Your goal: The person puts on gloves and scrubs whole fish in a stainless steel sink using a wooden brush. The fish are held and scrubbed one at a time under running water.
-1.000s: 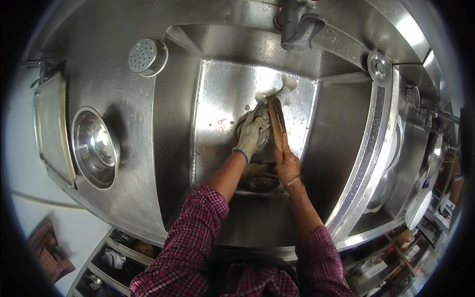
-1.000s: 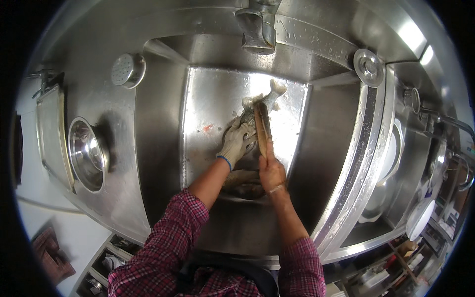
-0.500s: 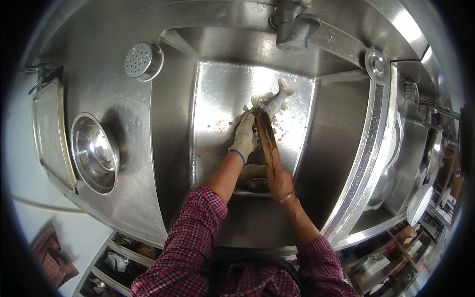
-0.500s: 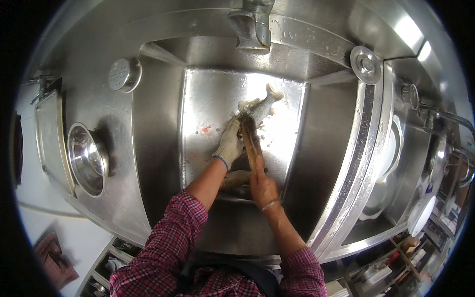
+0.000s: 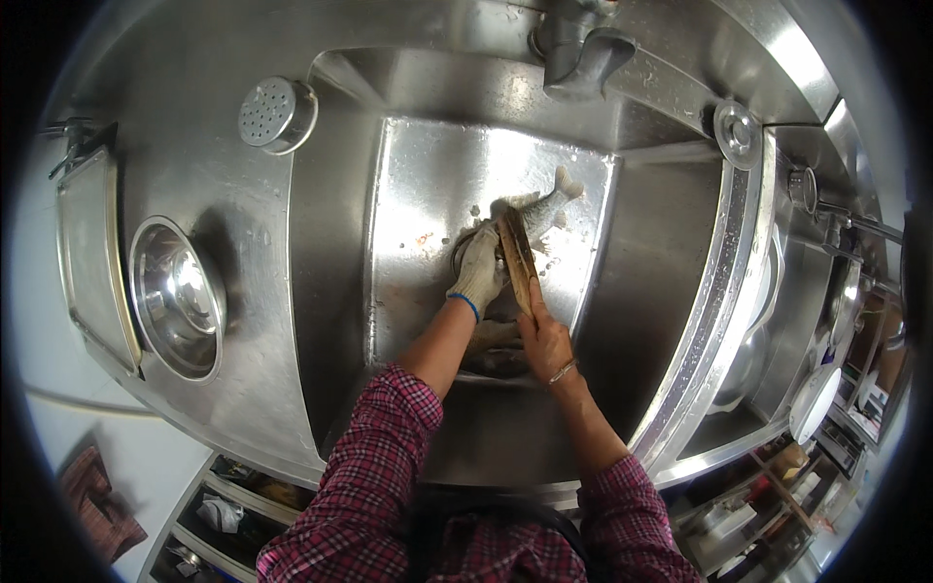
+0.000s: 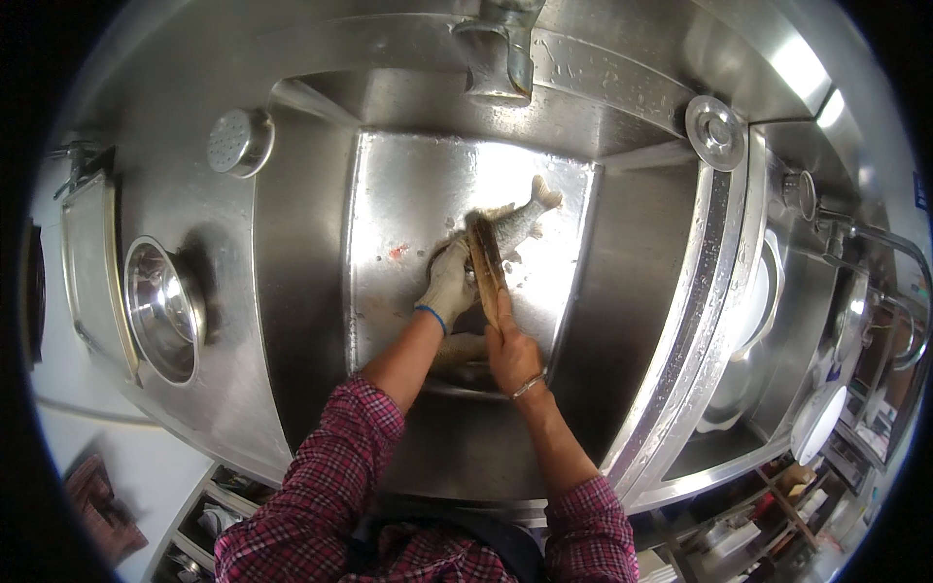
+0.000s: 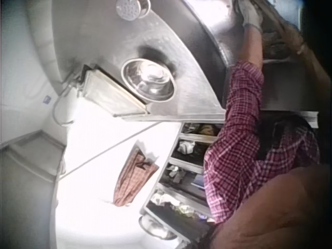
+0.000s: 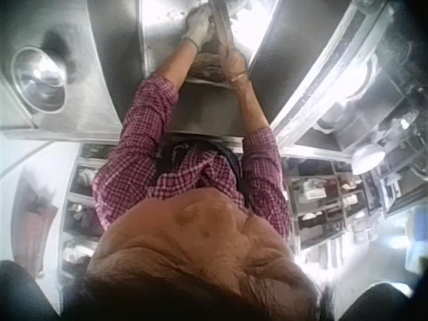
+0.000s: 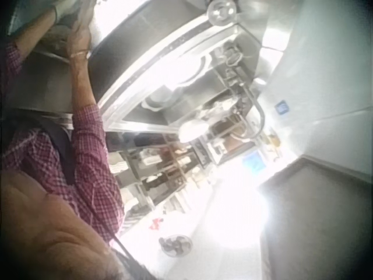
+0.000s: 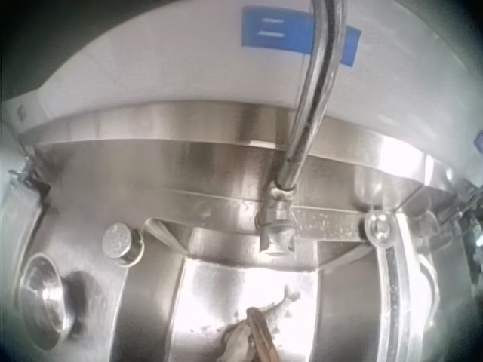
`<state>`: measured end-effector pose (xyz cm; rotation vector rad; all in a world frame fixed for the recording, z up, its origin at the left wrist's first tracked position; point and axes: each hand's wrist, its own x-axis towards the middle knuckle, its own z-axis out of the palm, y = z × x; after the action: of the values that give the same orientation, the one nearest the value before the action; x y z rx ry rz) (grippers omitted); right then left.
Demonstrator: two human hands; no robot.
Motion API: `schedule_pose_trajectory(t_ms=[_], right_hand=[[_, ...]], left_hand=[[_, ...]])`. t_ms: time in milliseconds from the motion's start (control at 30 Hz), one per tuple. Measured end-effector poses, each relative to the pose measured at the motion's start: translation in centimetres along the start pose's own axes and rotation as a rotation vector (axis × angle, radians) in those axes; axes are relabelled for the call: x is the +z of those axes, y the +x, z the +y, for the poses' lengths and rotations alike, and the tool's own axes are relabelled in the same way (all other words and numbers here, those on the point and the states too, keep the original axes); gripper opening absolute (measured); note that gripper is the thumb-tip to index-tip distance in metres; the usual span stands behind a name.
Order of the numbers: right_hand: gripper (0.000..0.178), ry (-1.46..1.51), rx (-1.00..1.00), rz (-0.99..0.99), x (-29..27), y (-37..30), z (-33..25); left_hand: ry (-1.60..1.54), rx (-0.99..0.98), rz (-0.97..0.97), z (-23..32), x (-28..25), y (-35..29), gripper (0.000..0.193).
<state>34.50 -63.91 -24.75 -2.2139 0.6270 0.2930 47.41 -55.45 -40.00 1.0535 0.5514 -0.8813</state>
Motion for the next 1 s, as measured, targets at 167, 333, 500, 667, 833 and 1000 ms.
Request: schedule_pose_trajectory(t_ms=[167,333,500,667,833,1000], right_hand=[[0.058,0.367,0.052,-0.029,-1.2,-2.3,0.4],[0.059,0.655,0.413,-0.131,-3.9,-1.2,0.7],[0.058,0.215,0.227,0.001,-2.5,2.5,1.8],[0.058,0.222,0.041,0.005,-2.6,0.4,1.6],[0.055,0.382,0.256,-0.077,-3.7,0.9,2.0],[0.057,0.180,0.015,0.068,-1.4,0.7,0.9]], left_hand=[[-0.109,-0.191,0.309,6.0,3.4,-3.5,0.035],[-0.126,-0.118,-0.031,6.8,1.6,-3.7,0.027],[0.143,-0.008,-0.212,6.9,2.7,-5.2,0.066],[0.605,0.199,-0.182,7.9,3.0,-5.5,0.057],[0.808,0.341,-0.165,5.7,0.7,-3.7,0.045],[0.865,0.274,-0.125,7.4,3.0,-5.7,0.050]])
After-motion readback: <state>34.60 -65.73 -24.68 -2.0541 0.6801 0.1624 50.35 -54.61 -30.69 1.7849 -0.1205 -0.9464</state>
